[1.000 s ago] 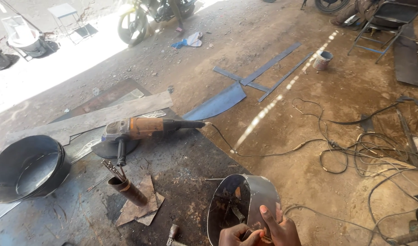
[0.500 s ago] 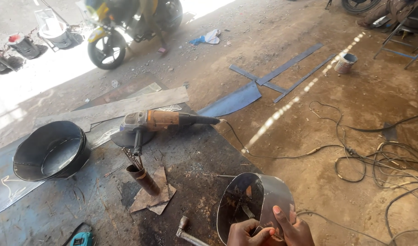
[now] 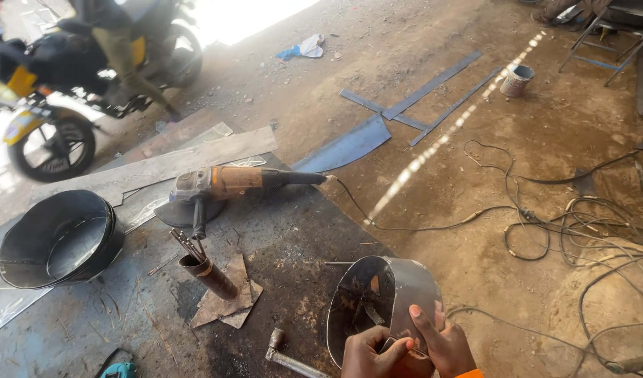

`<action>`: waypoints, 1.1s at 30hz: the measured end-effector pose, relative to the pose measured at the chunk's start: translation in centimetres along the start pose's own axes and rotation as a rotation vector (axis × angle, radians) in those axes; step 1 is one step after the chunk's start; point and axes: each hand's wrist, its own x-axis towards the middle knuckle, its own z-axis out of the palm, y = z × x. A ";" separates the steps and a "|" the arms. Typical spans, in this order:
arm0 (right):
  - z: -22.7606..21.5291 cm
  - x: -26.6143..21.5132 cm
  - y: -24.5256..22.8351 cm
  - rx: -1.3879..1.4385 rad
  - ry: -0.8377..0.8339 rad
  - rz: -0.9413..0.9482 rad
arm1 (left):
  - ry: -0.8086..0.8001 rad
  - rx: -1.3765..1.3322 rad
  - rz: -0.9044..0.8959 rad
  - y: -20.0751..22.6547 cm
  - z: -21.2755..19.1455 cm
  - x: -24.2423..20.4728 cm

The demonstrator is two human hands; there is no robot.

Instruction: The person shapes a flat metal sheet into a cylindrical form by hand. They repeatedly bend the sheet, align the edges to form a seam, and adjust the curvature to create a circular shape.

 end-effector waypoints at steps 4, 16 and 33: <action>-0.1 0.6 0.9 0.027 -0.004 -0.040 | 0.019 -0.043 0.081 -0.6 0.2 0.2; -0.1 0.3 0.9 0.055 -0.026 -0.098 | 0.007 -0.001 0.147 -0.1 0.0 -0.2; 0.0 -2.5 -2.5 0.060 -0.007 0.007 | -0.018 -0.022 0.204 -1.9 0.4 0.1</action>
